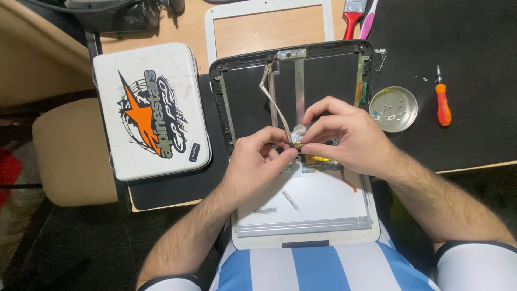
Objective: Disassembling a laptop to remove a hard drive and then installing a new screen and bezel components.
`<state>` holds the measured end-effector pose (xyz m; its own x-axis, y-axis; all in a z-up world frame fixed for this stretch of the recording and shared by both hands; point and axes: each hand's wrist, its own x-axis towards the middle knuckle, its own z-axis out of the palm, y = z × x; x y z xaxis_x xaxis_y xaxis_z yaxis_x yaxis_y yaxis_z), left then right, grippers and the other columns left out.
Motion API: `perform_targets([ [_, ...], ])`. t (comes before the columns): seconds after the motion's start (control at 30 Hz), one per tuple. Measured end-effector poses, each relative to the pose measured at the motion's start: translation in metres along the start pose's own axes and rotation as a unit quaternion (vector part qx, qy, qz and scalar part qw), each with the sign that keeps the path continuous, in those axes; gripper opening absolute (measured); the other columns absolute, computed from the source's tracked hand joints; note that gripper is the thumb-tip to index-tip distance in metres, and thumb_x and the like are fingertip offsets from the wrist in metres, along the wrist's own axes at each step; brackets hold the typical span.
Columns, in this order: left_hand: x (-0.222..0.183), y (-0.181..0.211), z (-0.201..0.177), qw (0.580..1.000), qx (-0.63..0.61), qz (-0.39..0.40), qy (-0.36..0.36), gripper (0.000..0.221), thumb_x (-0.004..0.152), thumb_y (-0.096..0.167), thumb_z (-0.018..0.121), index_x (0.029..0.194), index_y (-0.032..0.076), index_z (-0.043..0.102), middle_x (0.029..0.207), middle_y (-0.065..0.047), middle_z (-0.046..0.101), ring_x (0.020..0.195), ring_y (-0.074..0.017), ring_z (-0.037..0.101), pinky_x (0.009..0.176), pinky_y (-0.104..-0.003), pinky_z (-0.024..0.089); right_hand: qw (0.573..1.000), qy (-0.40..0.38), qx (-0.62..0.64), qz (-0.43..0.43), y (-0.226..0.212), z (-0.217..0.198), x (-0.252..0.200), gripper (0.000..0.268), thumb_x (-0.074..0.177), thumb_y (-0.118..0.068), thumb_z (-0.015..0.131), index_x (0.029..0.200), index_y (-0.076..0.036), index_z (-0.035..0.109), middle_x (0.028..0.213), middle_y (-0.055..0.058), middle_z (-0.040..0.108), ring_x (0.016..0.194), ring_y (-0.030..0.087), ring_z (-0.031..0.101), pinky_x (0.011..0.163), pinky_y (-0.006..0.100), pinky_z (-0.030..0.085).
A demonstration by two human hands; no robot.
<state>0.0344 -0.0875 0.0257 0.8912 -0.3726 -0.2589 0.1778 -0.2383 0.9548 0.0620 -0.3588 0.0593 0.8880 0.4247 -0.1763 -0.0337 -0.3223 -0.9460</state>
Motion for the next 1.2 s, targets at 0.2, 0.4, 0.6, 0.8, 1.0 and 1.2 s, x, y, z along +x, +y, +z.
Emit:
perform_targets([
  [0.2, 0.003, -0.023, 0.001, 0.999, -0.016, -0.022, -0.018, 0.017, 0.109, 0.006, 0.084, 0.125, -0.001, 0.085, 0.100, -0.011, 0.084, 0.062, -0.0122, 0.082, 0.055, -0.025, 0.068, 0.999, -0.021, -0.006, 0.024, -0.005, 0.004, 0.002, 0.018, 0.095, -0.005, 0.099, 0.113, -0.004, 0.096, 0.131, 0.014, 0.080, 0.109, 0.030, 0.097, 0.102, 0.045, 0.081],
  [0.4, 0.003, -0.016, 0.000, 0.998, -0.033, -0.046, -0.025, 0.014, 0.107, 0.003, 0.083, 0.120, -0.004, 0.085, 0.098, -0.011, 0.080, 0.066, -0.0128, 0.083, 0.056, -0.025, 0.070, 0.998, -0.040, -0.039, 0.008, -0.014, 0.008, -0.001, 0.022, 0.098, -0.002, 0.093, 0.119, -0.007, 0.096, 0.117, 0.015, 0.089, 0.108, 0.033, 0.097, 0.100, 0.047, 0.081],
  [0.6, 0.005, -0.021, 0.000, 0.999, -0.016, -0.032, -0.008, 0.011, 0.106, 0.006, 0.086, 0.113, -0.003, 0.085, 0.093, -0.010, 0.080, 0.064, -0.0124, 0.082, 0.053, -0.024, 0.068, 0.996, -0.028, -0.081, -0.011, -0.016, 0.010, 0.000, 0.021, 0.100, -0.004, 0.092, 0.120, -0.009, 0.096, 0.119, 0.014, 0.094, 0.112, 0.030, 0.095, 0.103, 0.044, 0.078],
  [0.8, 0.007, -0.025, -0.001, 1.000, 0.005, -0.011, -0.020, 0.010, 0.106, 0.007, 0.087, 0.113, -0.001, 0.084, 0.091, -0.009, 0.079, 0.064, -0.0110, 0.080, 0.055, -0.025, 0.066, 0.993, -0.043, -0.113, -0.008, -0.022, 0.010, 0.002, 0.021, 0.095, -0.004, 0.096, 0.116, -0.008, 0.096, 0.117, 0.013, 0.092, 0.110, 0.028, 0.094, 0.102, 0.044, 0.078],
  [1.0, -0.017, 0.025, -0.007, 0.988, 0.115, 0.098, -0.040, 0.020, 0.104, 0.006, 0.086, 0.122, -0.001, 0.083, 0.098, -0.019, 0.086, 0.078, -0.0236, 0.085, 0.063, -0.035, 0.070, 0.989, -0.034, -0.145, -0.024, -0.033, -0.002, 0.007, 0.020, 0.097, -0.002, 0.094, 0.115, -0.011, 0.095, 0.115, 0.012, 0.093, 0.109, 0.028, 0.092, 0.102, 0.043, 0.077],
  [1.2, -0.054, 0.034, -0.001, 0.859, 0.437, 0.186, -0.189, 0.132, 0.085, 0.082, 0.099, 0.176, 0.001, 0.049, 0.181, -0.027, 0.050, 0.165, -0.0514, 0.043, 0.137, -0.070, 0.029, 0.974, -0.042, -0.193, -0.109, -0.022, -0.010, 0.013, 0.013, 0.100, -0.015, 0.098, 0.113, -0.015, 0.094, 0.106, -0.001, 0.093, 0.092, 0.014, 0.088, 0.087, 0.029, 0.072],
])
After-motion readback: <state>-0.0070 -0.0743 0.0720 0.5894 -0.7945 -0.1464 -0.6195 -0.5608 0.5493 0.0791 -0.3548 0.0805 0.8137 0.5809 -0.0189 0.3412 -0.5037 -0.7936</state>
